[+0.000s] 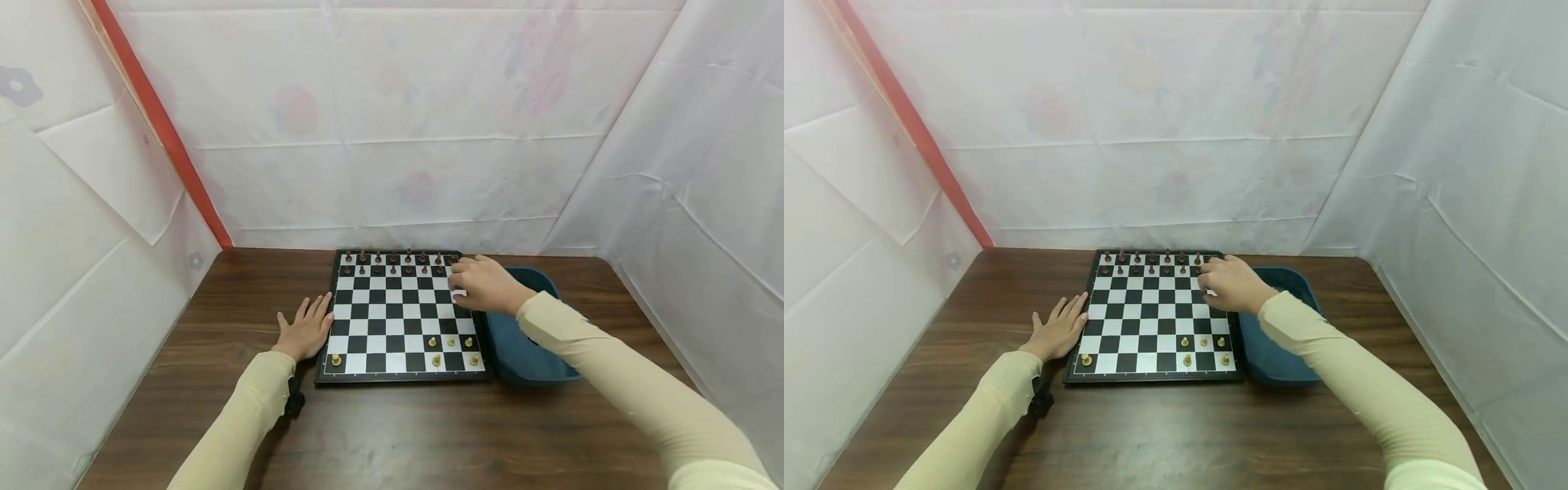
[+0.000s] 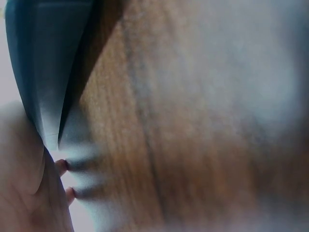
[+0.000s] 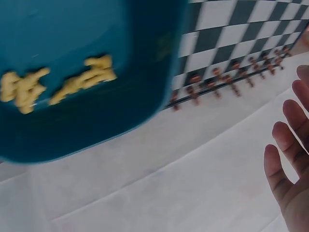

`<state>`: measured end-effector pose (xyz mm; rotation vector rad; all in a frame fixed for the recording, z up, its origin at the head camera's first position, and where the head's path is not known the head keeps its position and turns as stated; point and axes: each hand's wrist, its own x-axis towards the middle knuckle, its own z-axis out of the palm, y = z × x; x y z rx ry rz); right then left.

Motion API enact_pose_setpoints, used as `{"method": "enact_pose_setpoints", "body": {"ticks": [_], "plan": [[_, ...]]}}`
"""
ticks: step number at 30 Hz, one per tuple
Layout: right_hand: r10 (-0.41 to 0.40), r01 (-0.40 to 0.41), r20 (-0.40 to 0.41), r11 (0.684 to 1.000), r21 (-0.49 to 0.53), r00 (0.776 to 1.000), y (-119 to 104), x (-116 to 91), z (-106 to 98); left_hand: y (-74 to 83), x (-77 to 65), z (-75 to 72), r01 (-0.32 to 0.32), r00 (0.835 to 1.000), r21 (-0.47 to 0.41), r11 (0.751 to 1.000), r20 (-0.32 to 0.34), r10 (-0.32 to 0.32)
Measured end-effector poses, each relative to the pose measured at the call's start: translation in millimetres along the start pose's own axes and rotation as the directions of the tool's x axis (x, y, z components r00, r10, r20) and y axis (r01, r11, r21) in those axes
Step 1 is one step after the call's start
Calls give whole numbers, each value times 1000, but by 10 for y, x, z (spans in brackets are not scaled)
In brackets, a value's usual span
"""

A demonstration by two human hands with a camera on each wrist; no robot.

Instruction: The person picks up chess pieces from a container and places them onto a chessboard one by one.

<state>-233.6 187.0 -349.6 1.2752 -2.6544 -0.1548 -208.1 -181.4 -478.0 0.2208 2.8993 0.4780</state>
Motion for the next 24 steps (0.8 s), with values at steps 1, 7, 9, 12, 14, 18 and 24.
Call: {"method": "enact_pose_setpoints", "body": {"ticks": [1, 7, 9, 12, 14, 18, 24], "plan": [[13, -13, 4, 1000, -2, 1000, 39, -46, 10, 1, 0, 5, -2, 1000, -3, 1000, -1, 2], [71, -71, 3, 997, 7, 997, 245, -325, 98, 4, 9, 11, 2, 1000, 1, 1000, -7, -2], [81, -81, 0, 997, 12, 997, 306, -416, 132, 8, 13, 9, 2, 1000, -2, 1000, -10, -2], [92, -92, 1, 996, 8, 996, 389, -538, 195, 9, 14, 8, -1, 1000, -4, 1000, -10, 1], [101, -101, 3, 995, 2, 995, 441, -614, 236, 7, 14, 9, -1, 1000, -4, 1000, -7, 1], [119, -119, 13, 993, -6, 993, 534, -749, 302, 4, 15, 14, -2, 1000, -2, 1000, -8, 2], [166, -167, 68, 986, 9, 984, 642, -909, 368, 4, 15, 13, -8, 1000, -3, 1000, -10, 8]]}}
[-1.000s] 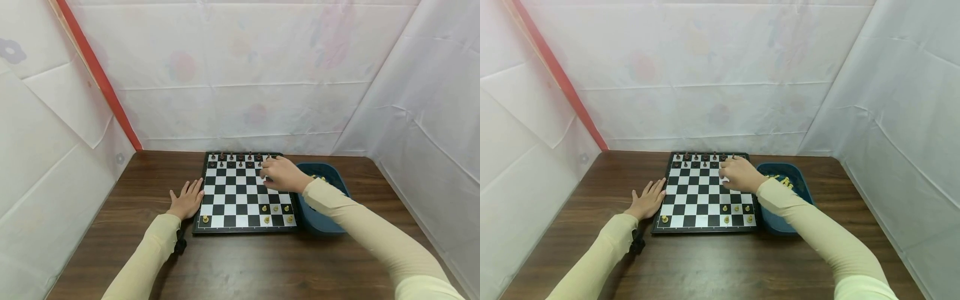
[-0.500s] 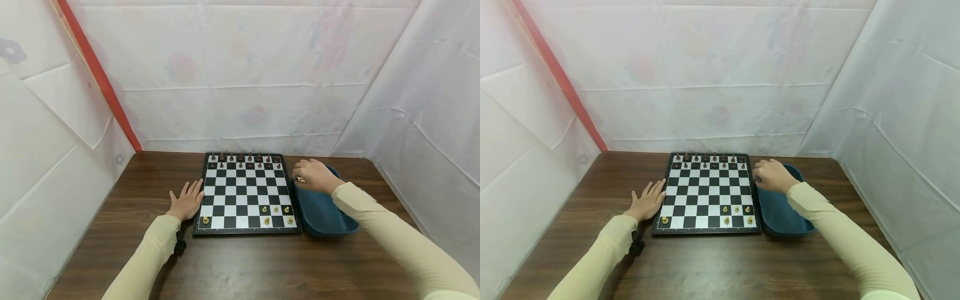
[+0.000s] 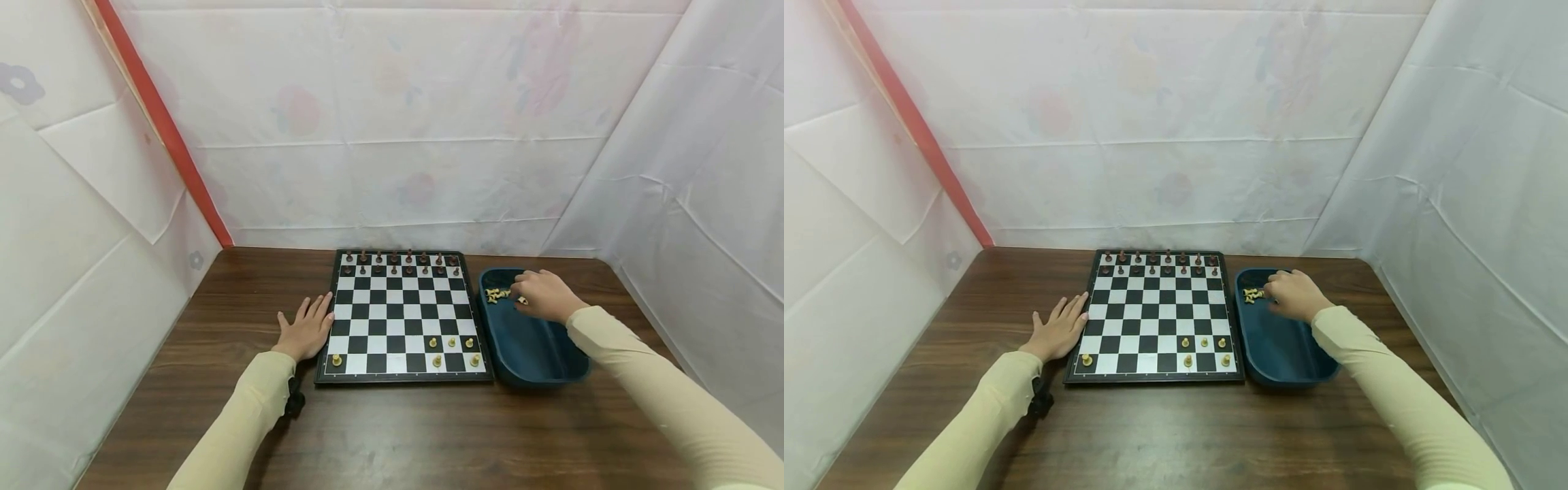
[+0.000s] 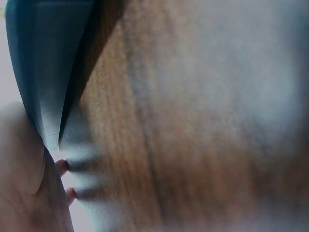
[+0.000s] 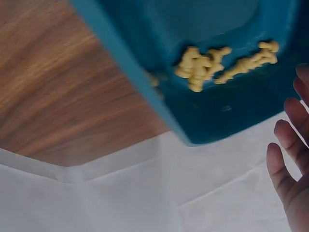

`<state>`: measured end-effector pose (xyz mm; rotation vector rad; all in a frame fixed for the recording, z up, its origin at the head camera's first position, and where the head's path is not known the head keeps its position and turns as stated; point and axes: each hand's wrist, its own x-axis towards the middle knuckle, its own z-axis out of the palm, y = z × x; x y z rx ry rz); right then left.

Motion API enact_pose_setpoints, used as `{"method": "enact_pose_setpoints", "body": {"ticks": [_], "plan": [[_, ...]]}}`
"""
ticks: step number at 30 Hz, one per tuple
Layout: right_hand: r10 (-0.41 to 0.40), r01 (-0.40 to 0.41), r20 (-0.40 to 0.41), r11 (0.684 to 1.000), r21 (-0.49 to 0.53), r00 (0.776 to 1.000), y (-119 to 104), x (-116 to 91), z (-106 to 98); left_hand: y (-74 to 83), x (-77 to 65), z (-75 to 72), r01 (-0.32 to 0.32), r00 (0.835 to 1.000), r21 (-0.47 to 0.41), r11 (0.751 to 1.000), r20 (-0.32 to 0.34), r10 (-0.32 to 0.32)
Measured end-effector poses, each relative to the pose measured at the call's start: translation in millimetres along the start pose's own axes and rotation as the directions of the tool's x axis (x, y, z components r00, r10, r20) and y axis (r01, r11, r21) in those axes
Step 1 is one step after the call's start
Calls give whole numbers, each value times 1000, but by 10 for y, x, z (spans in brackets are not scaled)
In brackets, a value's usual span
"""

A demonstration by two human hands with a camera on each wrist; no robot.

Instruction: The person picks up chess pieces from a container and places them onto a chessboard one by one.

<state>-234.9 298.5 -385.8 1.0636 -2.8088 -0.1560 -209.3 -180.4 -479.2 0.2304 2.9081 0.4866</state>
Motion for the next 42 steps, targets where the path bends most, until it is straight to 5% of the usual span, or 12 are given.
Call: {"method": "enact_pose_setpoints", "body": {"ticks": [12, 27, 42], "plan": [[4, 0, 93, 999, -36, 996, 191, -144, 240, -3, -6, -9, 3, 1000, 11, 1000, -3, -2], [-17, 28, 88, 993, -118, 996, 361, -143, 508, 43, -38, -26, 14, 1000, 10, 1000, -3, -14], [-51, 66, 95, 984, -163, 994, 337, -117, 499, 49, -32, -27, 19, 1000, 11, 1000, 1, -19]]}}
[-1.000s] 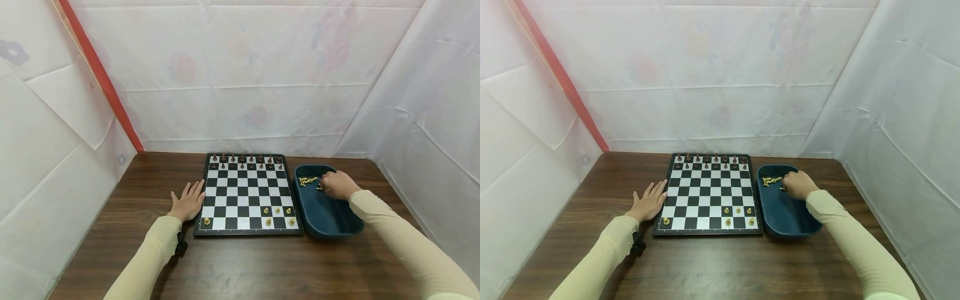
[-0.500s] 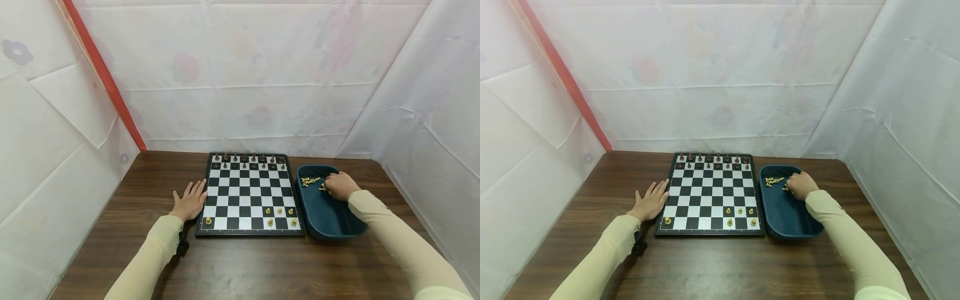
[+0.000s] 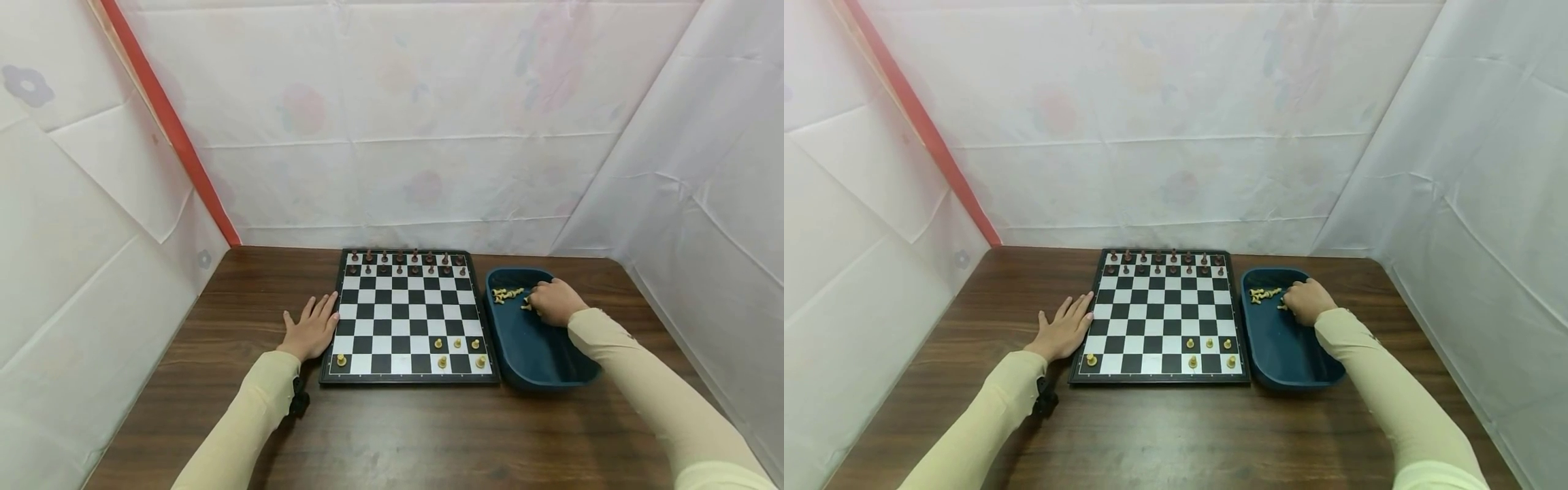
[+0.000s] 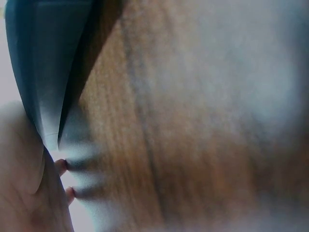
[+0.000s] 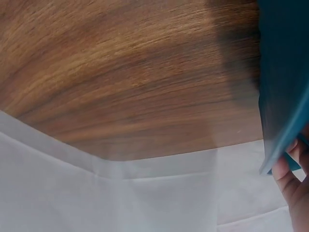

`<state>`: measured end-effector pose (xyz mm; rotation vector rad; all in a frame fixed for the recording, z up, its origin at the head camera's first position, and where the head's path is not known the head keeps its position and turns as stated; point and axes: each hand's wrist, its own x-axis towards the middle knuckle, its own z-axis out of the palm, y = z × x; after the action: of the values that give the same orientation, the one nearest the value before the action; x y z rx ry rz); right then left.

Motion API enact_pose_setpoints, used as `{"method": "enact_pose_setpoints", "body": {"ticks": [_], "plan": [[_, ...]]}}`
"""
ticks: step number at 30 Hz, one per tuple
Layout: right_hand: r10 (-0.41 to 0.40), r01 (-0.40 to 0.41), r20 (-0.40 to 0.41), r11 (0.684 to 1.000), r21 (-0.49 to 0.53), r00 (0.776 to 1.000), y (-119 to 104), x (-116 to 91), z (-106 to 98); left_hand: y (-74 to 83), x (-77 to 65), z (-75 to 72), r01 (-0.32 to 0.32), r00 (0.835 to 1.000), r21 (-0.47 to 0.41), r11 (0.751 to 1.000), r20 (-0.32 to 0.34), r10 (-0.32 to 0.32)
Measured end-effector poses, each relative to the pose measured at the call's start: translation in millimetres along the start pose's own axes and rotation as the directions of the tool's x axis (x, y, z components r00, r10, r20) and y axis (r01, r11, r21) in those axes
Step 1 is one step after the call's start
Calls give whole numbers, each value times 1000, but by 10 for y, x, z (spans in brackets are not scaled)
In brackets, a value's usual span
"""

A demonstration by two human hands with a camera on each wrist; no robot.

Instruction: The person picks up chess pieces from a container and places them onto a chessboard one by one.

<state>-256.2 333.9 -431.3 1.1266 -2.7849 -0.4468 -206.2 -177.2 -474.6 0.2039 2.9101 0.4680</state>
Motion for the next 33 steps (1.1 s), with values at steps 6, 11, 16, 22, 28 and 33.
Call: {"method": "enact_pose_setpoints", "body": {"ticks": [6, 11, 16, 22, 28, 33], "plan": [[35, -35, 4, 999, 25, 999, 19, -28, -20, 2, -8, 6, 3, 1000, 1, 1000, 2, -3], [47, -46, -8, 997, 66, 999, 40, -57, -42, -3, -6, 6, -1, 1000, -1, 1000, 4, 1], [45, -43, -21, 996, 83, 999, 50, -68, -91, -12, -5, 11, -6, 1000, 10, 1000, 7, 6], [65, -63, -8, 992, 106, 998, 22, -60, -196, -8, -6, 13, -4, 1000, 2, 1000, 11, 4], [71, -65, -37, 988, 141, 997, -54, -51, -328, -2, -3, 7, -6, 1000, 12, 1000, 10, 6], [81, -72, -50, 984, 164, 995, -97, -51, -423, -1, -7, -6, -15, 1000, 7, 1000, -4, 15]]}}
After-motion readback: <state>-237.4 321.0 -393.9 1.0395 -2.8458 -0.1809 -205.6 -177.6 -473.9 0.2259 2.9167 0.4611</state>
